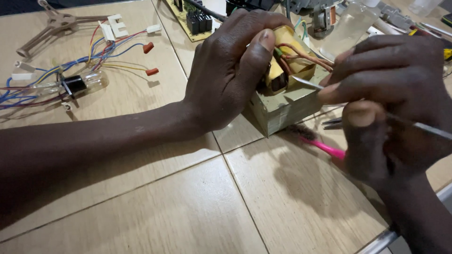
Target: Cleaning and inspecting a transformer component using a toothbrush and a metal probe on a workbench.
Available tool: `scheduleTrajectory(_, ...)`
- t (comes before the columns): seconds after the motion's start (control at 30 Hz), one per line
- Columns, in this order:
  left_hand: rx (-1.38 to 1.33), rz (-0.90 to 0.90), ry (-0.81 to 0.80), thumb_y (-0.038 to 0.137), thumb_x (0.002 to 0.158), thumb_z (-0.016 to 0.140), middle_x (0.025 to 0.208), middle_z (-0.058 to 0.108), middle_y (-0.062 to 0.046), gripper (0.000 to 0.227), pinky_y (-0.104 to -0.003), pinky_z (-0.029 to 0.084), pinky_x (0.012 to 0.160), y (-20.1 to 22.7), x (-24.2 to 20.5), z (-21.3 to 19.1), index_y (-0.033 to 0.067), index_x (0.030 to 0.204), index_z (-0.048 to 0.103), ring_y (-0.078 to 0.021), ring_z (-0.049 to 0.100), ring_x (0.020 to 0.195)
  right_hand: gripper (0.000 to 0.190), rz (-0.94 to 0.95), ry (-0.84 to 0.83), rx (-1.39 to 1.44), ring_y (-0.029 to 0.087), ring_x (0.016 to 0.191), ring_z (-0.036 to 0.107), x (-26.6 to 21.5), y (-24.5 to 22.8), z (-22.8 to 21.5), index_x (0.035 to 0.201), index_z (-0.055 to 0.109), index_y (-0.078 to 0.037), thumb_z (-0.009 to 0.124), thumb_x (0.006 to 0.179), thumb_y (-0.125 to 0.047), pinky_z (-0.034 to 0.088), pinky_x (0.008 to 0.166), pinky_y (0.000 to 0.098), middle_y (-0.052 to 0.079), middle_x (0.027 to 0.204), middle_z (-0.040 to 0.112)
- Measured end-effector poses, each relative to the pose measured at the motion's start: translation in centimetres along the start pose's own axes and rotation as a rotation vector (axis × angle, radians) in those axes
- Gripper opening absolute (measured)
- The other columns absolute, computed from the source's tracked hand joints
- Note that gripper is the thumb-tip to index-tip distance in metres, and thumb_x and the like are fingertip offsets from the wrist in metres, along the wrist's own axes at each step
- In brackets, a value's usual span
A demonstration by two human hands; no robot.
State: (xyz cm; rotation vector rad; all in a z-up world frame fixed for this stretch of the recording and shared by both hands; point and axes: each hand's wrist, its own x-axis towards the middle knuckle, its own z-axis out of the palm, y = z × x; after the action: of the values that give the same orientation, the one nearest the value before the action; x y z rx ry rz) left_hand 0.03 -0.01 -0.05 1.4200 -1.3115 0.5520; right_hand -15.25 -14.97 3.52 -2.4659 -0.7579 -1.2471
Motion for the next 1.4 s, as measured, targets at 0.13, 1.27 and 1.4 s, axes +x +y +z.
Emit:
scheduleTrajectory(0.13,0.010,0.005,0.005,0.029,0.110,0.034,0.120,0.069,-0.014,0.040,-0.040,0.054,0.091,-0.3,-0.1,0.0,0.0061,0.128,0.061,-0.0304,0.071,0.112,0.017,0.233,0.027,0.094,0.041,0.136,0.060,-2.3,-0.5,-0.1,0.122,0.048,0.011,0.044,0.120,-0.006,0.048,0.134,0.0512,0.027,0.127,0.061)
scheduleTrajectory(1.27,0.031,-0.077,0.011,0.037,0.109,0.030,0.124,0.071,-0.004,0.040,-0.038,0.058,0.091,-0.4,-0.5,0.2,0.0168,0.126,0.061,-0.0240,0.074,0.114,0.014,0.030,-0.153,0.009,0.048,0.143,0.062,-5.3,2.2,-0.6,0.131,0.031,-0.008,0.041,0.121,-0.004,0.050,0.138,0.0604,0.022,0.127,0.067)
scheduleTrajectory(1.4,0.035,-0.097,0.032,0.038,0.108,0.031,0.123,0.069,-0.004,0.041,-0.037,0.059,0.089,-0.5,-0.6,0.4,0.0169,0.126,0.061,-0.0233,0.076,0.111,0.011,0.097,-0.111,-0.005,0.048,0.145,0.061,-5.2,1.1,-0.2,0.131,0.031,-0.006,0.040,0.125,-0.004,0.049,0.138,0.0583,0.022,0.128,0.068)
